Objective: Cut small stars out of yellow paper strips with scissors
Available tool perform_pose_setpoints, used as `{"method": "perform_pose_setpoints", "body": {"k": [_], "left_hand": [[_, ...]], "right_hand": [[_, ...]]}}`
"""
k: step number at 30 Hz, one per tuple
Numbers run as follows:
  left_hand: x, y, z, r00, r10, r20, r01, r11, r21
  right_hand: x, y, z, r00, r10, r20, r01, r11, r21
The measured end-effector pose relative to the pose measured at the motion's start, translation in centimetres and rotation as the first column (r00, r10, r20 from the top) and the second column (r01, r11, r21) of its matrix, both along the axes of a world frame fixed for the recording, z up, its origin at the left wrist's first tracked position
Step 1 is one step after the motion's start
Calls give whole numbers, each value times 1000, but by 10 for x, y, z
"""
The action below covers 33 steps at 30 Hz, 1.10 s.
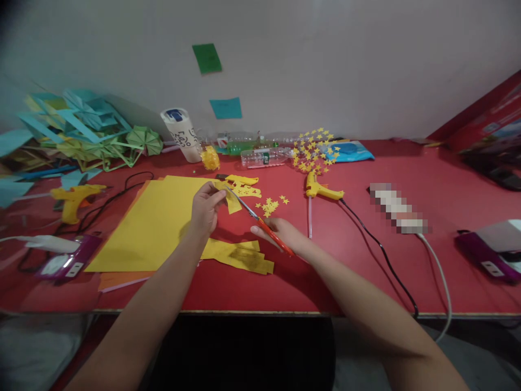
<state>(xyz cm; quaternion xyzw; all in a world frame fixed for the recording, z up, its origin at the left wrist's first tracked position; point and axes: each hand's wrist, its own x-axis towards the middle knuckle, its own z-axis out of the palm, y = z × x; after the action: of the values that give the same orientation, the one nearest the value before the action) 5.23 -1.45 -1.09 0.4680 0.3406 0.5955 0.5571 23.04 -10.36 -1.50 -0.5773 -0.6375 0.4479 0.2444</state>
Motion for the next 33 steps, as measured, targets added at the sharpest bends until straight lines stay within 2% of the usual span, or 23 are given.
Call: {"method": "perform_pose_setpoints", "body": {"k": [13,24,33], "left_hand": [[0,4,-6,999,34,-10,-34,999,38],[0,0,1,999,12,33,-10,999,-46],[1,-3,6,995,-49,92,58,993,-101]], "right_hand": [[1,3,-5,1000,-11,-2,11,1000,-28],[6,4,-20,993,-25,-119,17,998,-63],[0,2,-2,960,20,-278,-61,988,-142]]}}
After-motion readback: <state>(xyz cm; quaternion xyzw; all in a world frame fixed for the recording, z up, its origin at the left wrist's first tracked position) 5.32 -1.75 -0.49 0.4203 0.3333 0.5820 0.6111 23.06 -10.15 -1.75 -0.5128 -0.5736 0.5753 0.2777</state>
